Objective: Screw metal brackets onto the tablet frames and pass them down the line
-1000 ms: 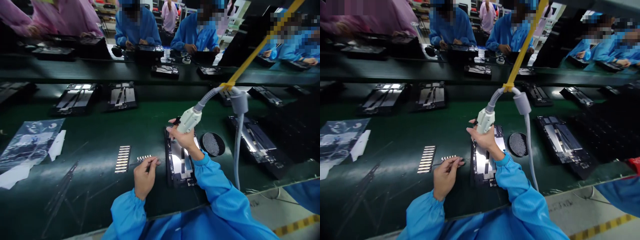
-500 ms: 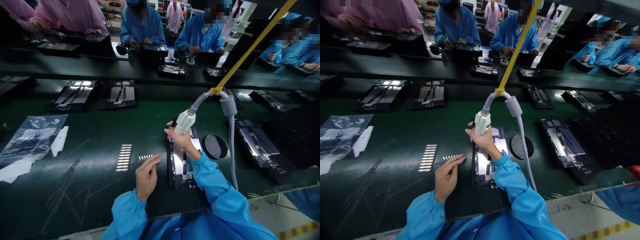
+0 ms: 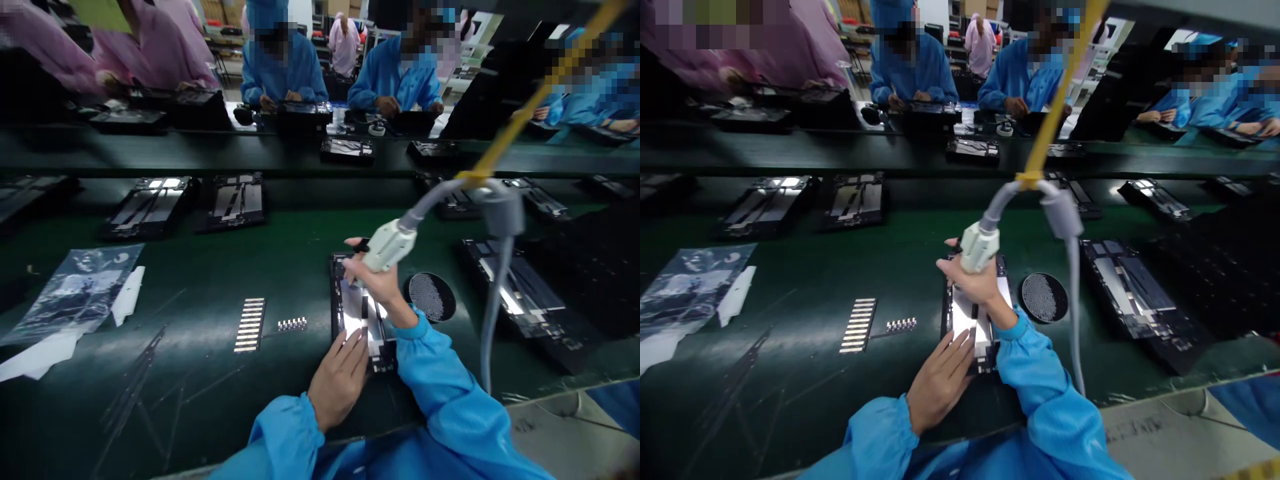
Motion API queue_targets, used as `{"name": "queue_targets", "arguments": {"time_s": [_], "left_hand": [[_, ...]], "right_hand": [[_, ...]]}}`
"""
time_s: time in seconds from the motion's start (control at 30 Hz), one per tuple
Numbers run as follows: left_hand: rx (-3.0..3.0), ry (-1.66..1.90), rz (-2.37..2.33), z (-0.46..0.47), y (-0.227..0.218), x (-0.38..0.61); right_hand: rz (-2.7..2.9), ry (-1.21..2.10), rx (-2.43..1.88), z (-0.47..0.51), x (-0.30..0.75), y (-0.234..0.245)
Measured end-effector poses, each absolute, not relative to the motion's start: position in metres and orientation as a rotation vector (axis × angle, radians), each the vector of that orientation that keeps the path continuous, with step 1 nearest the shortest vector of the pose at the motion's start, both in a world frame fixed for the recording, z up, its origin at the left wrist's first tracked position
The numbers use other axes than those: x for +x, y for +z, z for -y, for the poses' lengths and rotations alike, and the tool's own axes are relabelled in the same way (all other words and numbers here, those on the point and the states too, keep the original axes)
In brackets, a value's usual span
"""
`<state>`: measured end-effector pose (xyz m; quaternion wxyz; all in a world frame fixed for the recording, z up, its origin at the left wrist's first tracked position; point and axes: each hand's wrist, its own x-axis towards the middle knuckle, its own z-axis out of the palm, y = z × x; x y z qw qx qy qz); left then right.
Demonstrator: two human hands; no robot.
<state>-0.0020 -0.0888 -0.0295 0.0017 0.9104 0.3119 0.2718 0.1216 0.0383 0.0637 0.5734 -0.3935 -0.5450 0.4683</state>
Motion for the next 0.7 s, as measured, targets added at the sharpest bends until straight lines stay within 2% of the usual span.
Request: {"name": "queue_targets", "arguments": {"time_s": [0.17, 0.37, 0.53, 0.7], "left_hand": [[2.814, 0.808, -1.158, -0.014, -0.02, -0.027], [2.711, 0.537, -1.739, -0.144, 0.011, -0.062], [2.6, 0.238, -2.114, -0.163, 0.037, -0.129], [2.619, 0.09, -2.265, -0.156, 0.075, -0.18]], "right_hand": [[1.253, 1.099, -0.87, -0.026, 0.174, 0.079], [1.173, 1.175, -1.008, -0.008, 0.185, 0.047], [1.181, 1.256, -1.045, 0.0, 0.17, 0.025], [1.208, 1.099, -1.153, 0.003, 0.155, 0.028]]}}
